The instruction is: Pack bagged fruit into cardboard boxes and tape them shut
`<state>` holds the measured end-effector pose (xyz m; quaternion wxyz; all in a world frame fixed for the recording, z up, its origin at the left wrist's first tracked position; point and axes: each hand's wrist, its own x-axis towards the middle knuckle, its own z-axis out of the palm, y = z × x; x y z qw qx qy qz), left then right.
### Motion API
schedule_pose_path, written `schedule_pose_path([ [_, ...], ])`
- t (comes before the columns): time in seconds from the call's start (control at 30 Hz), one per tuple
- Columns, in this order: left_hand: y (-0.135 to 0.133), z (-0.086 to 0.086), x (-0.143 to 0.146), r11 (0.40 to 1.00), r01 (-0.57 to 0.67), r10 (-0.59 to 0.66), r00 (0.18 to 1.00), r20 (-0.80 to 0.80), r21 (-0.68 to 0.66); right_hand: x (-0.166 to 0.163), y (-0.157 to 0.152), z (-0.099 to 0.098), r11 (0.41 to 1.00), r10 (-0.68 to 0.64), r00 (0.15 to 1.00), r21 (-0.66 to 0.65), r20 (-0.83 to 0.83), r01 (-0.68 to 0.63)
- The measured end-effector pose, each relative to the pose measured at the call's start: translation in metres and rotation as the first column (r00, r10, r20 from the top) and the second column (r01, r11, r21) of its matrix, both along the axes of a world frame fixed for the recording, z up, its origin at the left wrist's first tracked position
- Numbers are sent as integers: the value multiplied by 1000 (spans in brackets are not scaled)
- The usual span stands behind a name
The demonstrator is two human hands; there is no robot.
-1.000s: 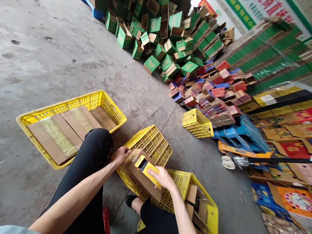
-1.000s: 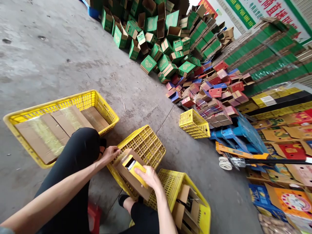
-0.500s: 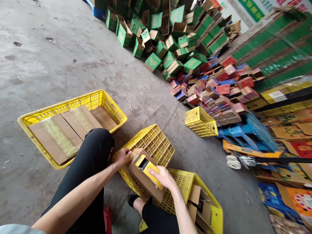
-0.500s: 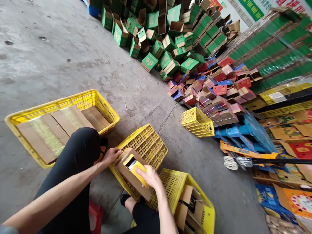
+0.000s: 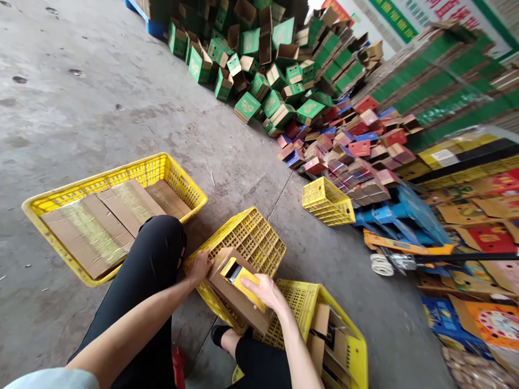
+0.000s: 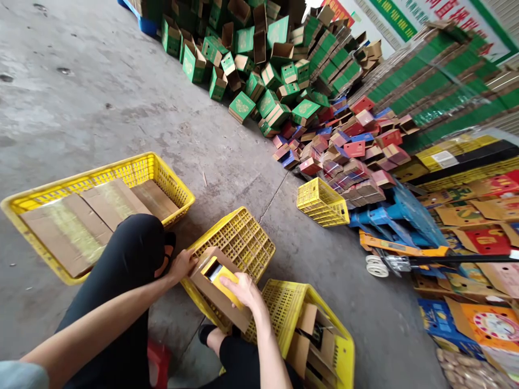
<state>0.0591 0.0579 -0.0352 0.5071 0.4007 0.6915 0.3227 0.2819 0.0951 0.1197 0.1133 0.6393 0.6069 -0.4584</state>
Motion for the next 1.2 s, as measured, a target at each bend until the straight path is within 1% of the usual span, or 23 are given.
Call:
schedule_pose_path([
  [0.1, -4, 5, 2, 997, -38, 34, 998, 53, 67, 0, -2, -1, 1000, 7, 1000, 9, 14, -7],
  [0.17, -13, 10, 4, 988, -20, -1, 990, 139, 153, 0, -3, -1, 1000, 10, 1000, 11, 15, -11],
  [0.2, -19, 11, 4, 978, 12, -53, 980, 191, 209, 1, -3, -1, 1000, 8, 1000, 9, 11, -8],
  [0.23, -25, 11, 4, 959, 67, -139, 959, 248, 276, 1, -3, -1, 1000, 3, 1000, 4, 3, -3],
  [0.27, -30, 11, 4, 933, 136, -233, 934, 271, 333, 1, -3, -1, 1000, -4, 1000, -2, -7, 4],
  [0.33, -36, 6, 4, 869, 280, -402, 880, 252, 408, 2, -2, -1, 1000, -16, 1000, -11, -24, 16],
  [0.37, -37, 3, 4, 841, 337, -457, 861, 222, 424, 3, -2, -2, 1000, -20, 999, -16, -31, 19],
  [0.43, -36, -2, 6, 795, 398, -520, 835, 177, 458, 4, -1, -2, 999, -22, 999, -27, -38, 21],
  [0.57, -30, -7, 10, 744, 415, -537, 838, 99, 524, 6, 0, -1, 1000, -23, 999, -15, -45, 23],
  [0.63, -29, -6, 10, 736, 438, -535, 843, 47, 517, 8, -1, 0, 1000, -30, 998, -6, -56, 30],
  [0.8, -28, -4, 5, 708, 521, -548, 831, -93, 477, 16, -5, -2, 999, -35, 989, -41, -142, 30],
  [0.87, -28, -4, 3, 702, 540, -549, 826, -131, 464, 18, -7, -3, 1000, -13, 989, -28, -150, 9],
  [0.97, -30, -5, 2, 698, 557, -539, 822, -181, 451, 19, -7, -1, 1000, 22, 994, -5, -109, -23],
  [1.07, -31, -6, 2, 695, 570, -521, 819, -240, 438, 21, -5, 7, 998, 46, 996, -44, -79, -49],
  [1.13, -32, -7, 3, 696, 577, -510, 816, -272, 427, 27, -5, 12, 996, 53, 996, -73, -70, -58],
  [1.2, -32, -9, 3, 698, 583, -500, 813, -299, 415, 36, -6, 14, 995, 58, 996, -76, -61, -62],
])
